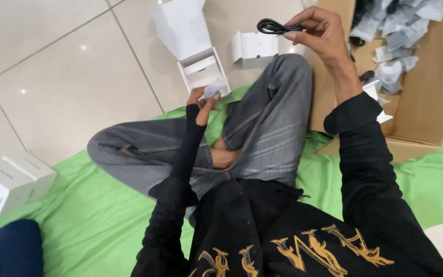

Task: The person unboxes multiple small electronic devices from a shipping container and organizes the components.

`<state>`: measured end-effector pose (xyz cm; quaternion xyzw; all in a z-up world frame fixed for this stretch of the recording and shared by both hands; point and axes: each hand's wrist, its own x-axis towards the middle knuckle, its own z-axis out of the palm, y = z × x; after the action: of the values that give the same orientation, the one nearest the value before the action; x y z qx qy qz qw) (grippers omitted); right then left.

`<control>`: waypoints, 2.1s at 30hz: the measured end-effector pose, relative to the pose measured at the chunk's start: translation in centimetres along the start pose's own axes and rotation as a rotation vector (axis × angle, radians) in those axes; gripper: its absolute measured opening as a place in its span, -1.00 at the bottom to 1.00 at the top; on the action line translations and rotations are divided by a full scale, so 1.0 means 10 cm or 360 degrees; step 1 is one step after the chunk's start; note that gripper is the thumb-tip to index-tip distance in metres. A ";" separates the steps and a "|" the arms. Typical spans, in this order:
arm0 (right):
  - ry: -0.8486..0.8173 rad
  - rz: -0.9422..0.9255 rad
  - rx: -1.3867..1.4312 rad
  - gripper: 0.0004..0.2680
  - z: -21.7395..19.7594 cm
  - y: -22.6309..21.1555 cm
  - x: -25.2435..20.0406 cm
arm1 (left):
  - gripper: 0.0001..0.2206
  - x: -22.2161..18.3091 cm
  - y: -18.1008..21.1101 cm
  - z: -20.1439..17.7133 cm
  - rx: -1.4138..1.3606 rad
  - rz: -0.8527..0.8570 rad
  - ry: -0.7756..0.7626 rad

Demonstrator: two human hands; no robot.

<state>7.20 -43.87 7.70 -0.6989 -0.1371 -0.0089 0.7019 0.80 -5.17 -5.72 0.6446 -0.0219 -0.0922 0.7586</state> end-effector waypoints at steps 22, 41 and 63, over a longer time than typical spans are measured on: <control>-0.0341 -0.0450 -0.1342 -0.84 2.24 0.32 0.47 | -0.43 0.41 0.55 -0.76 0.0150 0.0102 0.0352; -0.0549 0.0034 -0.0821 -0.51 2.13 0.27 0.17 | -0.61 0.44 0.20 -0.50 0.0191 -0.0211 -0.0116; -0.0380 -0.0433 -0.1904 -0.64 2.23 0.96 0.49 | -0.41 1.23 0.05 -0.81 0.1632 0.0982 -0.0234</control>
<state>9.90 -20.83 -1.06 -0.9434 -0.2737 -0.0952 0.1614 14.12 0.71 -7.64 0.8841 -0.3020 0.1101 0.3392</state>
